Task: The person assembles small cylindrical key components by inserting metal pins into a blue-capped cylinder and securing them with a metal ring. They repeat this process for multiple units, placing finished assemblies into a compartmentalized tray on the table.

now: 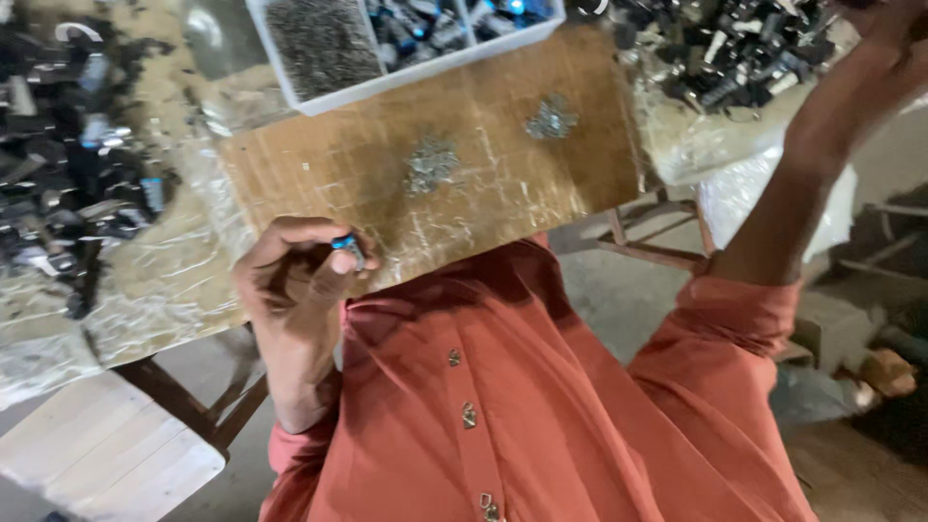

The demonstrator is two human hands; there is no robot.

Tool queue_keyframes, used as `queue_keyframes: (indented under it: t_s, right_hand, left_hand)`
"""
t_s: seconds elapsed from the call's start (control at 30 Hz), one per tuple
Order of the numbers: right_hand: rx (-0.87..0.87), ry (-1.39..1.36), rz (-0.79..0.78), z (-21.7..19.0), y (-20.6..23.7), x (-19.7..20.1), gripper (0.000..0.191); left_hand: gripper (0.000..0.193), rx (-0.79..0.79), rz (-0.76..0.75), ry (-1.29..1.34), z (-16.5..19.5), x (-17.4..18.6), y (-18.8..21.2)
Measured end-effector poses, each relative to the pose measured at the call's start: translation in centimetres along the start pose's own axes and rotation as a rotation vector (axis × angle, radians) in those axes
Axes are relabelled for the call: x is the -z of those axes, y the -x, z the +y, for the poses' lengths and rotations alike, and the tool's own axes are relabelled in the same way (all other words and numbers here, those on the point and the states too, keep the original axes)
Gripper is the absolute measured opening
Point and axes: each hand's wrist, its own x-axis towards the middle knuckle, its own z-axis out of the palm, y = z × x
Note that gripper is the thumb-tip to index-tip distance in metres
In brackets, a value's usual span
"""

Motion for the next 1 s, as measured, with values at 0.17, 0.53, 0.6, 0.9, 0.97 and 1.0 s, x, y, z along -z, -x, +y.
queue_keyframes:
  t_s: [0.17, 0.53, 0.6, 0.9, 0.97, 1.0]
  right_hand:
    - [-0.151, -0.523, -0.252, -5.2, 1.5, 1.4, 0.015]
    - [0.107, 0.045, -0.601, -11.8, 6.6, -1.7, 0.022]
    - [0.171, 0.011, -0.697, -11.7, 6.5, -0.7, 0.026]
    - [-0.107, -0.041, -0.633, -11.6, 7.9, -2.0, 0.025]
    - [-0.056, 0.027, -0.655, -11.2, 7.9, -2.4, 0.025]
    - [-0.041, 0.073, -0.655, -10.9, 7.8, -2.4, 0.025]
  left_hand:
    - [0.016, -0.044, 0.018, 0.05, -0.4, -0.3, -0.1]
    - [0.023, -0.009, 0.033, 0.064, -1.3, -0.1, 0.3]
    - [0.022, -0.007, 0.024, 0.06, -1.2, -0.2, 0.3]
    - [0.015, 0.025, 0.05, 0.011, -0.3, -0.6, -0.2]
    - [0.015, 0.042, 0.047, 0.015, 0.0, -0.6, -0.3]
    - [0.016, 0.041, 0.043, 0.026, 0.1, -0.6, -0.5]
